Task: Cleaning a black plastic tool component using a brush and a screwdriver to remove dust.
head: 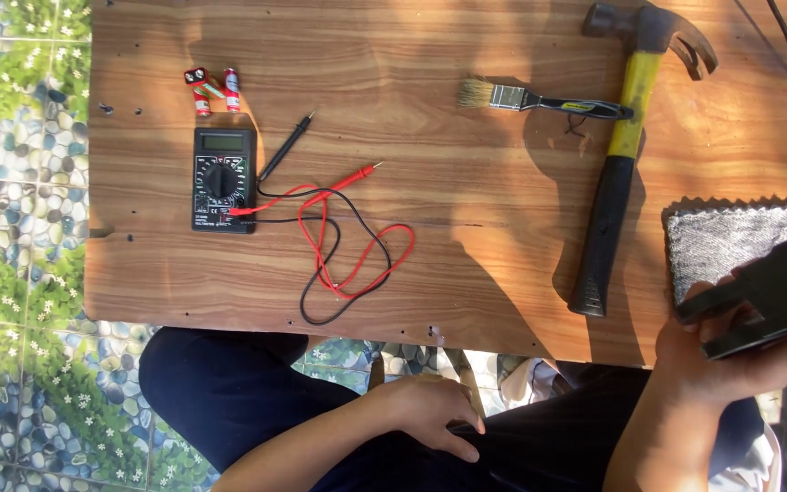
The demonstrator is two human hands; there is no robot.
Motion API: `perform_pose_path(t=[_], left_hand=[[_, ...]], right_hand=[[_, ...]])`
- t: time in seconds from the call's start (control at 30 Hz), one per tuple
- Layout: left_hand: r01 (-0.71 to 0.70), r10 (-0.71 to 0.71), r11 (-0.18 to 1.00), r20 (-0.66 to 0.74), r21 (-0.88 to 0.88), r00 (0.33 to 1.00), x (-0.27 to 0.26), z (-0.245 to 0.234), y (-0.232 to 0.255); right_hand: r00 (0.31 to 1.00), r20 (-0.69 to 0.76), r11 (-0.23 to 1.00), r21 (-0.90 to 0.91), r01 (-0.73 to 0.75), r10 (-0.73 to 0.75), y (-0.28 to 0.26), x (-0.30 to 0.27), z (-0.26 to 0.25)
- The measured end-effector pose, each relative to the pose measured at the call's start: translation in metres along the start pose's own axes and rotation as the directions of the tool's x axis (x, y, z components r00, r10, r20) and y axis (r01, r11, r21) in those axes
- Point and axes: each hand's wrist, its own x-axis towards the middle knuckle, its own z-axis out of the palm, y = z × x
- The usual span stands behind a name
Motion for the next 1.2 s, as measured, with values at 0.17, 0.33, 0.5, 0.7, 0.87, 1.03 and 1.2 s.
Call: perform_pose_path(t=[0.17,0.33,0.5,0.7,0.87,1.03,1.2], left_hand=[[0.02,-0.02,1.0,-0.004,0.024,1.0,0.004,0.0,-0.007],[-0.012,0.013,0.999,-0.035,0.03,0.999,0.011,0.01,-0.016],[-0.226,0.216,0.974,-0.2,-0.029,0.956,0.004,0.0,-0.009],[-0.177,0.163,0.982,-0.167,-0.067,0.972,-0.013,-0.017,0.008],[-0.141,0.136,0.989,-0.096,-0.046,0.986,-0.015,-0.021,0.009],[-0.173,0.172,0.985,-0.112,-0.003,0.979,-0.01,-0.015,0.003],[-0.143,0.139,0.989,-0.095,-0.027,0.986,-0.012,-0.016,0.002]], right_hand=[[0.999,0.012,0.998,0.048,-0.038,0.038,-0.002,0.001,0.002],[0.998,0.056,1.0,0.001,-0.014,0.014,0.007,-0.017,0.018],[0.935,0.351,0.997,0.073,0.017,-0.042,0.037,-0.024,0.017],[0.748,0.642,0.957,-0.288,0.034,0.167,0.016,-0.051,0.056],[0.713,0.645,0.893,-0.446,0.057,0.276,0.011,-0.072,0.068],[0.685,0.616,0.664,-0.703,0.255,0.39,-0.001,-0.073,0.079],[0.761,0.642,0.861,-0.435,0.262,0.093,-0.01,-0.064,0.071]])
